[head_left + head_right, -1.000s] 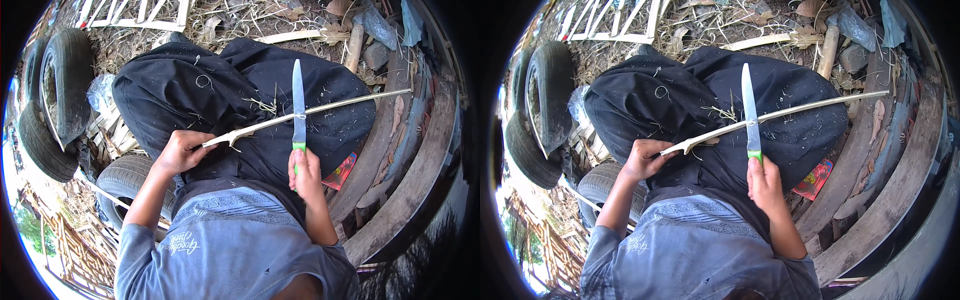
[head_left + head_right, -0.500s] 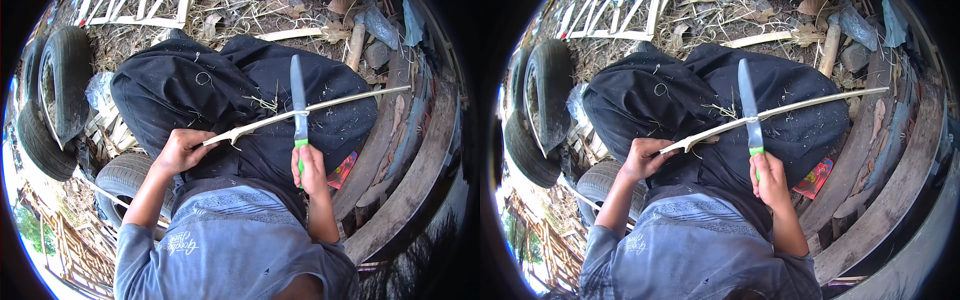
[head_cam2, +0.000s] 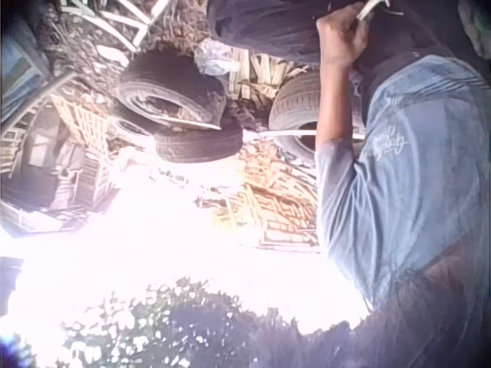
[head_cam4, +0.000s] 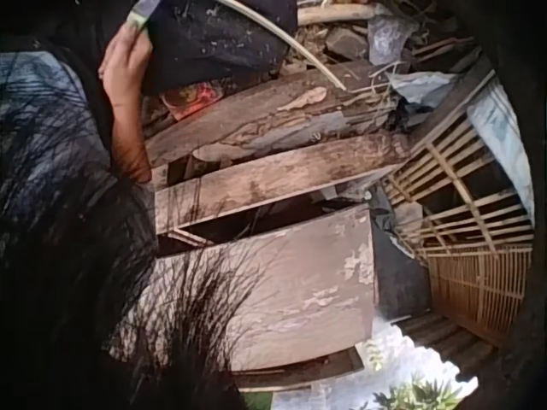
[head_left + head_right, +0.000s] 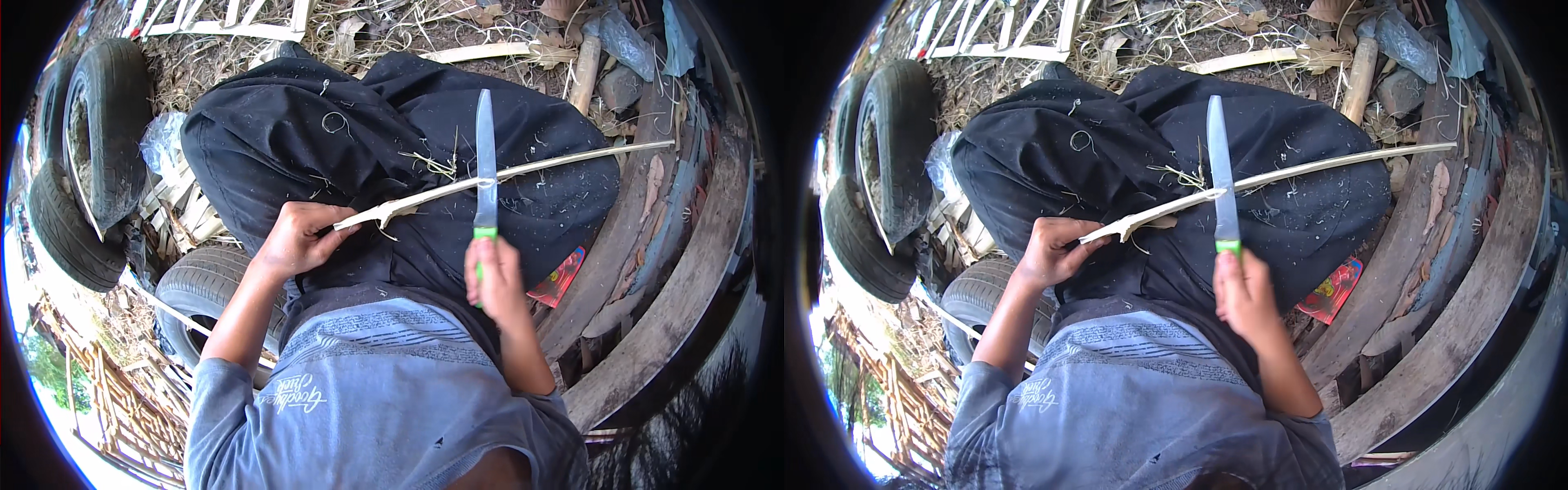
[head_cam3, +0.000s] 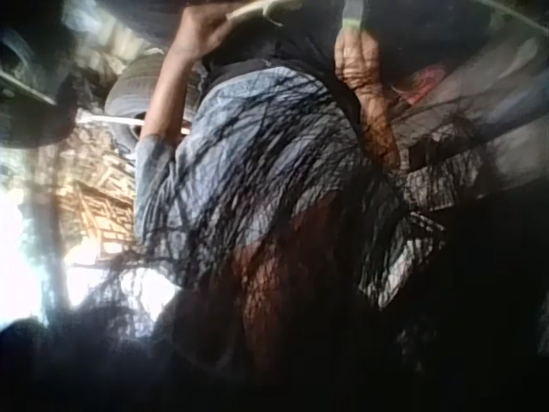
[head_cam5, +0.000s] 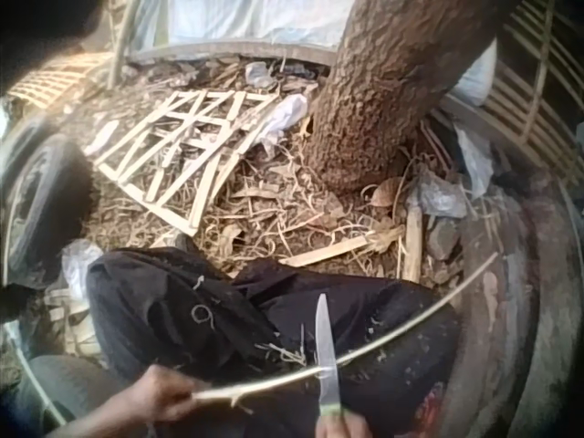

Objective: The person holds a bamboo strip and shaves along its surface and edges using a knife.

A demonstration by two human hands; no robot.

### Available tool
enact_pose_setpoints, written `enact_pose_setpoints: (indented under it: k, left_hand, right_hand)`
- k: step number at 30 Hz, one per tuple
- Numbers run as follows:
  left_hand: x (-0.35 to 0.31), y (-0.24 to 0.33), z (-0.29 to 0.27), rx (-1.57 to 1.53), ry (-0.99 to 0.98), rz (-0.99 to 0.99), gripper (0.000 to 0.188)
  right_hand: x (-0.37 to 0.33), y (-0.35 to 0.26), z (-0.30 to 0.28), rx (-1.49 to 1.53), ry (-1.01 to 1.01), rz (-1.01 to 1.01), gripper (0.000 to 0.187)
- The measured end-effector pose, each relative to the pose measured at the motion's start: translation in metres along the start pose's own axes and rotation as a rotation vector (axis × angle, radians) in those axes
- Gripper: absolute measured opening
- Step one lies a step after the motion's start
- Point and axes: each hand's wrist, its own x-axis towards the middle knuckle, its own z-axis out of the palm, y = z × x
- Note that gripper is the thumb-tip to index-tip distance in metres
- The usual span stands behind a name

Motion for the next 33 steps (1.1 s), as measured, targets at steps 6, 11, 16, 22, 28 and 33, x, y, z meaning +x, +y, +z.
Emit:
enact_pose_setpoints:
  k: [6,11,16,22,28,33]
  left_hand:
    - [0.002,-0.001,-0.001,0.012,0.009,0.025,0.015]
    - [-0.004,0.001,-0.004,-0.016,-0.014,0.009,0.014]
    - [-0.001,-0.001,-0.003,0.017,-0.012,0.002,0.014]
    - [0.002,-0.002,0.001,0.031,0.006,0.072,0.013]
    - [-0.008,0.001,-0.002,-0.037,0.026,0.015,0.015]
    - [-0.002,-0.001,0.000,-0.040,0.035,0.027,0.016]
  right_hand:
    - [0.008,-0.005,0.007,-0.016,0.030,-0.073,0.044]
    - [0.009,-0.011,-0.004,0.177,0.032,0.029,0.039]
    - [0.004,-0.009,0.015,-0.115,-0.136,0.090,0.041]
    - [0.007,0.000,0.024,0.082,-0.435,0.295,0.045]
    - [0.013,-0.005,0.011,0.185,-0.067,0.045,0.050]
    - [-0.001,-0.013,0.029,-0.164,-0.038,0.042,0.034]
